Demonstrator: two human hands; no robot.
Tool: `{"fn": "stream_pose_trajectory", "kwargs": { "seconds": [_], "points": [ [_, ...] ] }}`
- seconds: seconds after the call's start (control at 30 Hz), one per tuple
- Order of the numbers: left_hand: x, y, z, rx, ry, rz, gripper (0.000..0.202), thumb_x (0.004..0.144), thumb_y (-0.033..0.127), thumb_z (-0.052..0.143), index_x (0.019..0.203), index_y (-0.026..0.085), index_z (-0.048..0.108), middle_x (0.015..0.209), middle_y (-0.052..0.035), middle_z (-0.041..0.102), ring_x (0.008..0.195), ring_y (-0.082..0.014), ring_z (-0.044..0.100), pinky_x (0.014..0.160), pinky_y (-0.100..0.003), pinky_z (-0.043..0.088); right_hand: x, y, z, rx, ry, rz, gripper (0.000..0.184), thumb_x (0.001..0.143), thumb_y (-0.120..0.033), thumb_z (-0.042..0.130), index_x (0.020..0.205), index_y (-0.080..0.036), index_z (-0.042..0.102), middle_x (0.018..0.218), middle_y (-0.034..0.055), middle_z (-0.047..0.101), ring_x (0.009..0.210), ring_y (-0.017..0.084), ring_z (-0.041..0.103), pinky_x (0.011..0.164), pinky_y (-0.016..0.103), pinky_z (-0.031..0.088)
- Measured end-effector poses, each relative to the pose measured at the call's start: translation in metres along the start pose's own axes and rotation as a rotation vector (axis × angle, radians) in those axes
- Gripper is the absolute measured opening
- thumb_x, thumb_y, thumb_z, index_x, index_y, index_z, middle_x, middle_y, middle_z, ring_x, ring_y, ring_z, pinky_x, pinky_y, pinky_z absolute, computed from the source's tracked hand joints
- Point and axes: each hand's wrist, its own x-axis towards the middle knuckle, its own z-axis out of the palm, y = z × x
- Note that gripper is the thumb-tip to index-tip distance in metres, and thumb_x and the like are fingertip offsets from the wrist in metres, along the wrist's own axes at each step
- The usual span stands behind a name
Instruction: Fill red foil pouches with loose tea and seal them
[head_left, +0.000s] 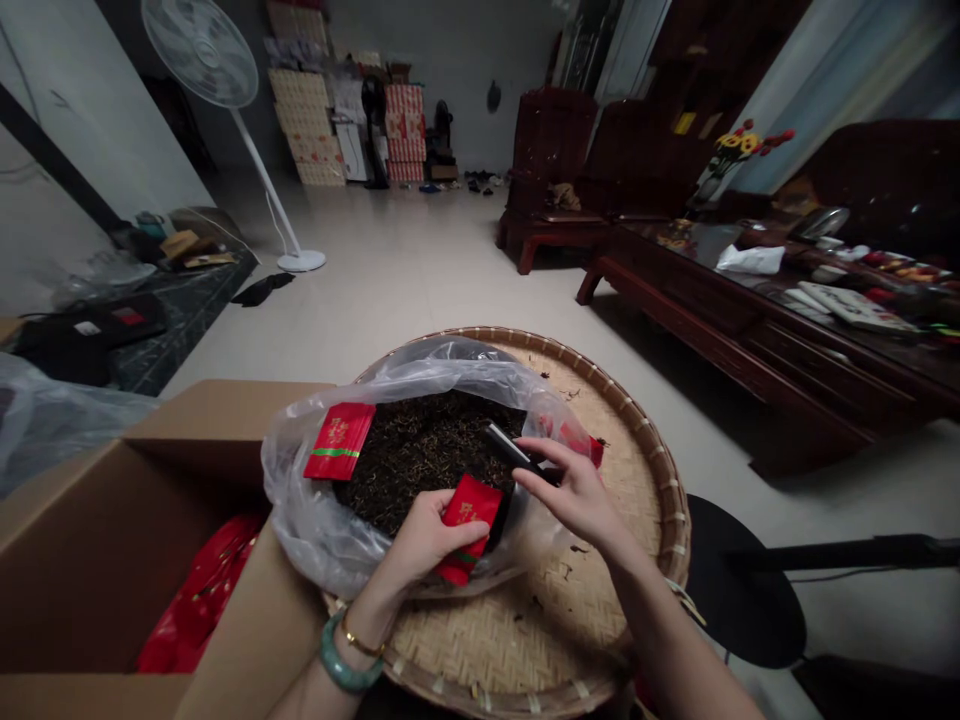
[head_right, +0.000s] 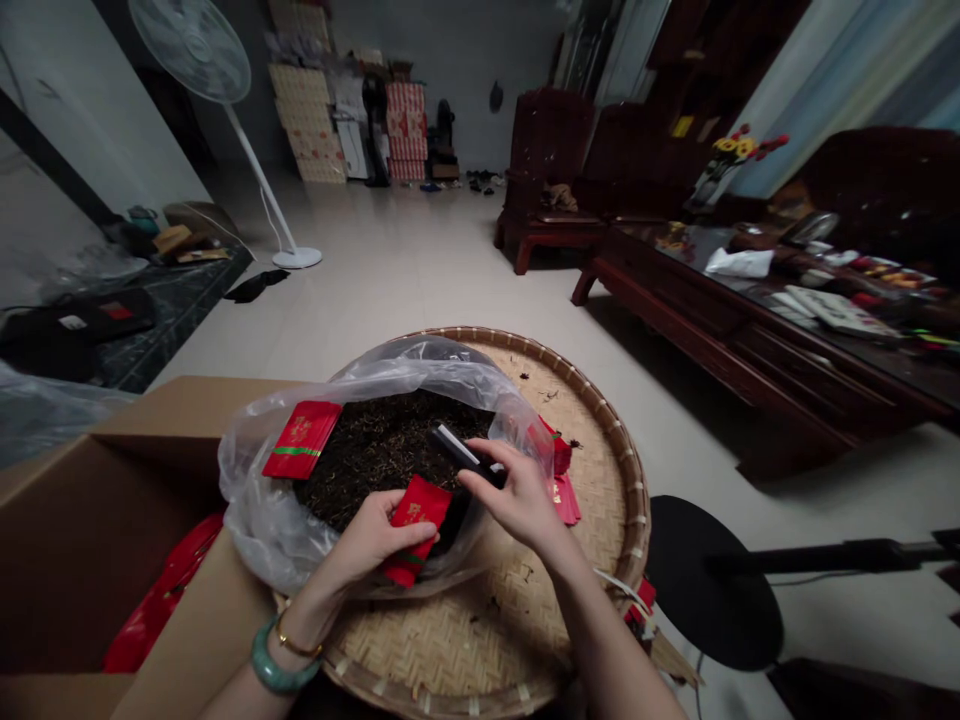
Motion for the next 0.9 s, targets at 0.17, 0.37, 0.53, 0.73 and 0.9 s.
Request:
{"fn": "stream_pose_trajectory", "kwargs": {
  "seconds": [0.17,0.37,0.53,0.73,0.9],
  "points": [
    [0.001,0.002,-0.001,0.022,0.025,0.051,0.027,0.055,0.029,0.077,0.074,0.01,0.068,0.065,-0.0031,0.068,0.056,-0.0145,0.058,0.054,-0.023,0.045,-0.003,-0.005,0.002,-0.038,-0.22,-0.047,0.035,0.076,-0.033,0.07,0.107,-0.02,0.066,0.102,0.0076,0.069,0.09,0.022,0.064,0.079,0.033,0.049],
    [0.001,0.006,-0.003,0.069,0.032,0.045,0.026,0.057,0.03,0.076,0.07,0.009,0.066,0.063,-0.0034,0.066,0.055,-0.0134,0.055,0.052,-0.023,0.044,-0.004,-0.007,0.007,-0.046,-0.192,-0.066,0.029,0.081,-0.031,0.064,0.108,-0.02,0.065,0.102,0.0075,0.069,0.092,0.022,0.063,0.081,0.033,0.049],
    [0.003,0.001,-0.004,0.054,0.035,0.034,0.028,0.057,0.031,0.076,0.071,0.009,0.065,0.065,-0.0048,0.067,0.056,-0.0147,0.057,0.053,-0.024,0.044,-0.003,-0.007,0.009,-0.043,-0.19,-0.048,0.024,0.081,-0.03,0.063,0.102,-0.019,0.068,0.097,0.0076,0.071,0.087,0.022,0.065,0.078,0.033,0.05],
    [0.006,-0.001,-0.006,0.006,0.001,0.027,0.033,0.057,0.033,0.077,0.077,0.009,0.065,0.067,-0.0028,0.066,0.058,-0.0139,0.057,0.054,-0.023,0.045,0.001,0.018,0.008,0.109,-0.077,0.089,0.032,0.077,-0.035,0.065,0.104,-0.019,0.067,0.101,0.0069,0.072,0.091,0.024,0.066,0.081,0.036,0.051],
    [0.007,-0.002,-0.006,-0.106,0.051,0.047,0.036,0.055,0.032,0.078,0.081,0.01,0.065,0.071,-0.002,0.067,0.06,-0.013,0.057,0.058,-0.023,0.046,0.003,0.056,0.002,-0.122,0.046,0.069,0.038,0.074,-0.035,0.067,0.108,-0.019,0.065,0.109,0.0106,0.069,0.099,0.029,0.064,0.088,0.046,0.048]
  ]
}}
